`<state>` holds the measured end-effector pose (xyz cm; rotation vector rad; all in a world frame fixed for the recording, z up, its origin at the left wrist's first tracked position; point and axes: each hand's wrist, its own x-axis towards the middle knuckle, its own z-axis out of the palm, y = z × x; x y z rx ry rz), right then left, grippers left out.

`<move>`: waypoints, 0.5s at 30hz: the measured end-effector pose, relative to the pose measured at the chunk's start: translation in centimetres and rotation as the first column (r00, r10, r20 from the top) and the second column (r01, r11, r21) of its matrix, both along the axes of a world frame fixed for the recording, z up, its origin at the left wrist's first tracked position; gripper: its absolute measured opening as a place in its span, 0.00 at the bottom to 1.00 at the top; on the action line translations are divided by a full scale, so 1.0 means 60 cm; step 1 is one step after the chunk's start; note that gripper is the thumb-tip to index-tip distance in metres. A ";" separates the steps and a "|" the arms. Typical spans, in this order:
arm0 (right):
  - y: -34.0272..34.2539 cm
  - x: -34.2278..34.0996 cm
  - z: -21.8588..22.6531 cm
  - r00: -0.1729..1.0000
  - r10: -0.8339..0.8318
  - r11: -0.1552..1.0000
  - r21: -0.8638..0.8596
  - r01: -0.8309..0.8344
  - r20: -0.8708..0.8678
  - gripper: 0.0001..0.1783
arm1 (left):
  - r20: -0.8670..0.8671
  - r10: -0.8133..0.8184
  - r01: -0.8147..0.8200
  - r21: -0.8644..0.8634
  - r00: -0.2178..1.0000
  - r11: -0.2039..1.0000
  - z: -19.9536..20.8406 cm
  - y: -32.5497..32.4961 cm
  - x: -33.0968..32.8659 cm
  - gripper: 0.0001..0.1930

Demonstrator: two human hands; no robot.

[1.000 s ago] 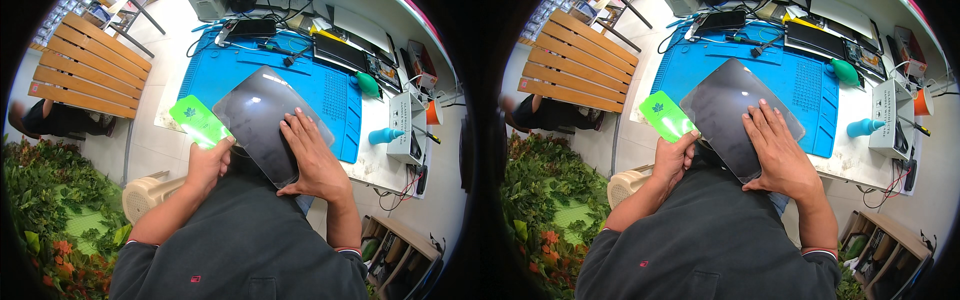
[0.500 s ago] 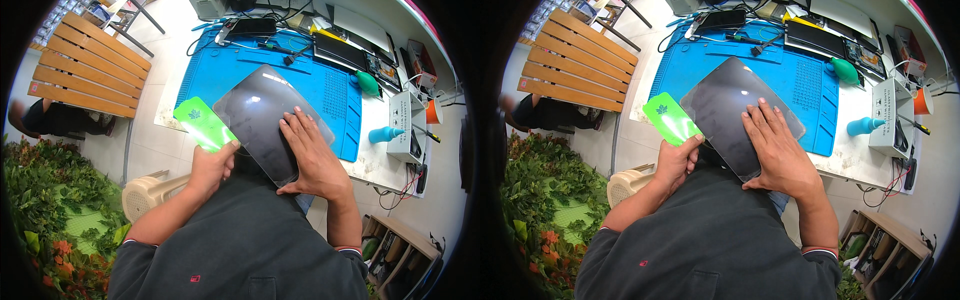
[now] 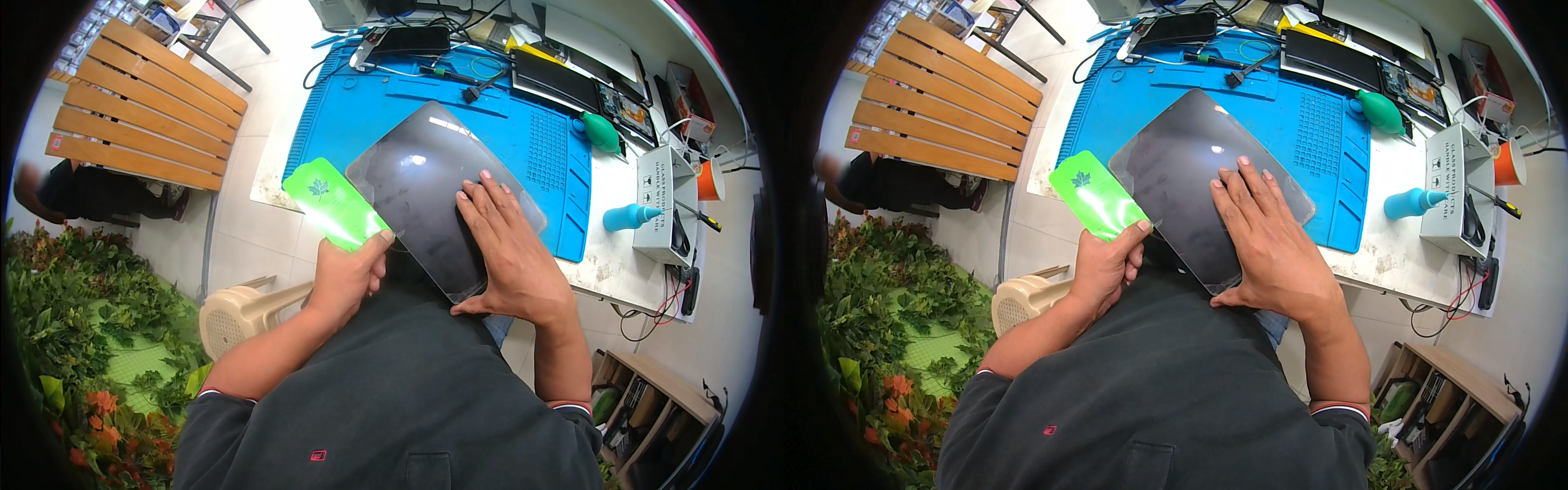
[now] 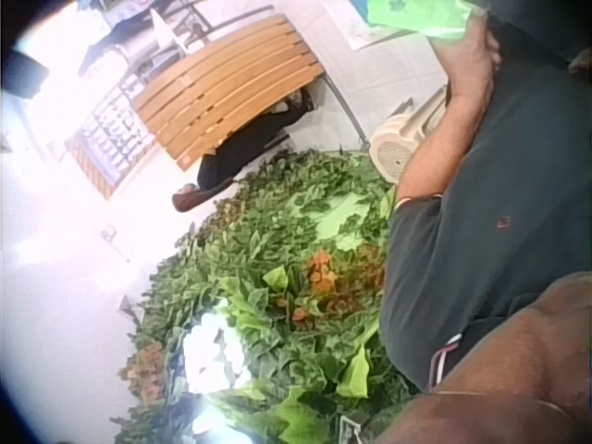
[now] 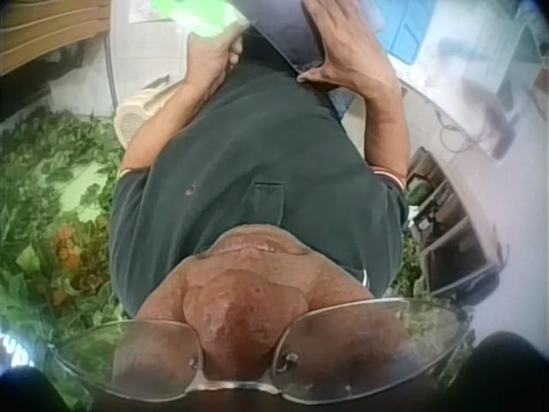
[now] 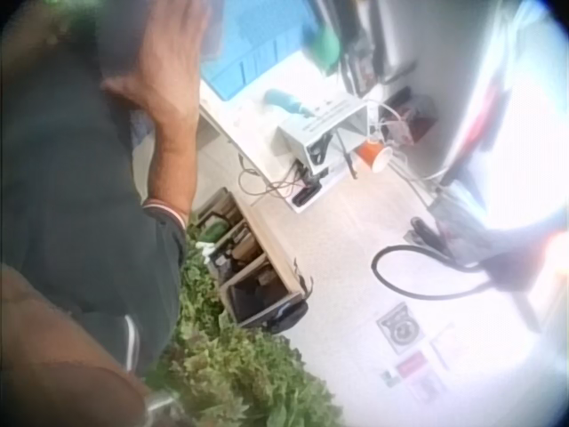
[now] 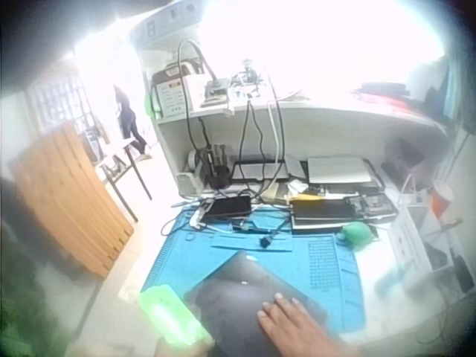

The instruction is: The person uses a thin green pry tool and an air blower to remove and clean a tablet screen at a workbench.

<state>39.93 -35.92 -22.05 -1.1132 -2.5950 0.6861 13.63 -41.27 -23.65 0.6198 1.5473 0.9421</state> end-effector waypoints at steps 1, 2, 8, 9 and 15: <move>0.000 0.000 -0.001 1.000 0.001 1.000 0.001 -0.001 -0.001 0.80 | 0.004 0.004 -0.004 -0.007 1.000 1.000 0.000 0.000 -0.001 0.09; 0.000 0.000 -0.001 1.000 0.000 1.000 0.001 0.000 -0.001 0.80 | 0.009 0.008 -0.008 -0.013 1.000 1.000 0.000 -0.001 -0.001 0.09; 0.000 0.000 0.000 1.000 0.001 1.000 0.005 -0.001 0.014 0.80 | 0.086 0.055 -0.057 0.023 0.995 0.998 -0.007 0.000 0.000 0.09; 0.000 0.000 0.000 1.000 0.005 1.000 0.007 -0.005 0.015 0.80 | 0.090 0.056 -0.059 0.028 0.994 0.998 -0.007 0.000 0.000 0.09; 0.000 0.000 -0.002 1.000 0.012 1.000 0.010 -0.013 0.017 0.80 | 0.067 0.069 -0.069 0.007 0.995 0.998 -0.005 0.001 0.002 0.09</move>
